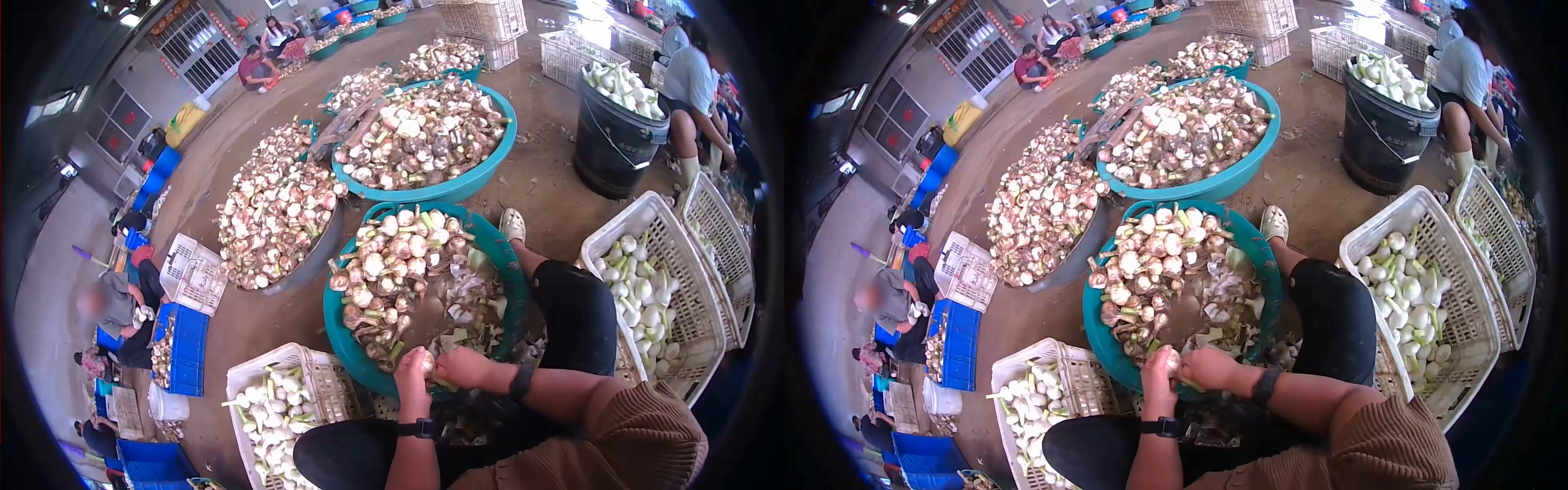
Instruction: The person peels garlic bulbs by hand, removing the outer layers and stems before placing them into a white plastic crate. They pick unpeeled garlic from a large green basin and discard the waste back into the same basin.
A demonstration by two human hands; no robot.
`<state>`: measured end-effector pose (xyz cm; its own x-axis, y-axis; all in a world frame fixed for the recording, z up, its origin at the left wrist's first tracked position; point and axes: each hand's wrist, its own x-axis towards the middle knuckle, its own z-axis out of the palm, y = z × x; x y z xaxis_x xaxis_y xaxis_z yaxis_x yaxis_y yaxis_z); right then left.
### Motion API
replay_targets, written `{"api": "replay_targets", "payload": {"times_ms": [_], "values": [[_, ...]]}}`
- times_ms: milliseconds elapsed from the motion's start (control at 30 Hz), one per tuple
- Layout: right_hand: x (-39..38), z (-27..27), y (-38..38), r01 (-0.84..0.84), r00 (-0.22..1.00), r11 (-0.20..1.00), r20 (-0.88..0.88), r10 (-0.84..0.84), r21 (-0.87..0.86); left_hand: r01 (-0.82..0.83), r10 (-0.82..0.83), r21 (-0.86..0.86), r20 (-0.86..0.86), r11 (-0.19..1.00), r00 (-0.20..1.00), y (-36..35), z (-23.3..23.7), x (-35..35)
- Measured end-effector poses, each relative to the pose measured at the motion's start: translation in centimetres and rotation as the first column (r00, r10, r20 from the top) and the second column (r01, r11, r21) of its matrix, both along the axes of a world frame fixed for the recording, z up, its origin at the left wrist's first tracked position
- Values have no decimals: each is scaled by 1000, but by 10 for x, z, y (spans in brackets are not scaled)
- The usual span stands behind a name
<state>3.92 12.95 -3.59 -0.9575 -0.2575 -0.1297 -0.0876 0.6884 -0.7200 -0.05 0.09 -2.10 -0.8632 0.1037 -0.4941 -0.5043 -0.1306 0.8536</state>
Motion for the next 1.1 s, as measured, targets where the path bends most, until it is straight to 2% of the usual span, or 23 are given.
{"api": "replay_targets", "payload": {"times_ms": [67,133,167,233,267,333,367,400,433,467,533,600,633,733,800,867,900,933,967,1000,1033,1067,1100], "values": [[3,-6,0,17,999,998,-35,-20,-64,11,-11,-30,21,999,1000,-2,4,4],[3,1,1,229,929,898,359,-88,-375,-11,9,51,26,999,1000,-9,7,2],[5,5,-1,228,930,899,357,-87,-375,-30,25,126,41,992,999,-12,7,1],[8,11,-7,91,985,972,-124,-120,-218,-16,16,141,-2,990,1000,-14,5,1],[8,13,-7,95,985,971,-120,-123,-219,-1,7,153,-41,988,999,-15,3,2],[7,16,-6,-15,977,992,-209,40,123,7,-8,189,3,982,1000,-16,1,2],[3,17,-5,179,984,973,25,-177,-145,-35,19,265,61,964,998,-13,4,3],[6,18,-3,181,984,973,23,-179,-141,-80,42,338,119,938,992,-12,7,3],[11,21,0,368,903,766,398,-159,-527,-78,40,342,115,936,993,-12,11,4],[15,33,3,606,738,391,673,49,-693,-27,5,400,56,916,998,-13,14,4],[16,42,7,629,728,314,681,85,-711,29,-29,456,-6,890,1000,-18,20,1],[12,25,10,282,954,821,238,-183,-496,293,-291,72,-29,953,956,-24,27,-8],[9,11,10,235,968,810,55,-245,-538,468,-508,-301,-67,831,859,-23,31,-6],[4,15,28,318,942,870,24,-334,-376,515,-626,-366,-334,775,704,-14,24,5],[-1,19,41,433,888,769,368,-276,-470,498,-662,-439,-434,748,611,-8,30,8],[0,32,51,501,825,707,522,-216,-499,269,-749,-710,-542,651,382,-5,33,10],[-3,19,47,519,833,676,487,-262,-523,-51,-845,-865,-499,499,193,0,52,11],[-5,5,47,509,848,692,436,-302,-511,-124,-866,-873,-486,472,120,1,57,11],[-5,23,43,595,795,569,522,-310,-568,-63,-820,-832,-554,551,145,2,51,10],[-7,-2,42,363,930,729,182,-319,-579,-1,-768,-782,-612,623,191,3,38,12],[-3,25,32,617,787,269,585,-197,-739,130,-575,-590,-674,796,463,1,28,12],[-2,27,23,575,812,69,559,-166,-815,148,-336,-338,-607,929,720,-1,20,11],[5,32,22,538,838,51,527,-142,-841,99,-78,21,-464,995,882,-2,19,6]]}}
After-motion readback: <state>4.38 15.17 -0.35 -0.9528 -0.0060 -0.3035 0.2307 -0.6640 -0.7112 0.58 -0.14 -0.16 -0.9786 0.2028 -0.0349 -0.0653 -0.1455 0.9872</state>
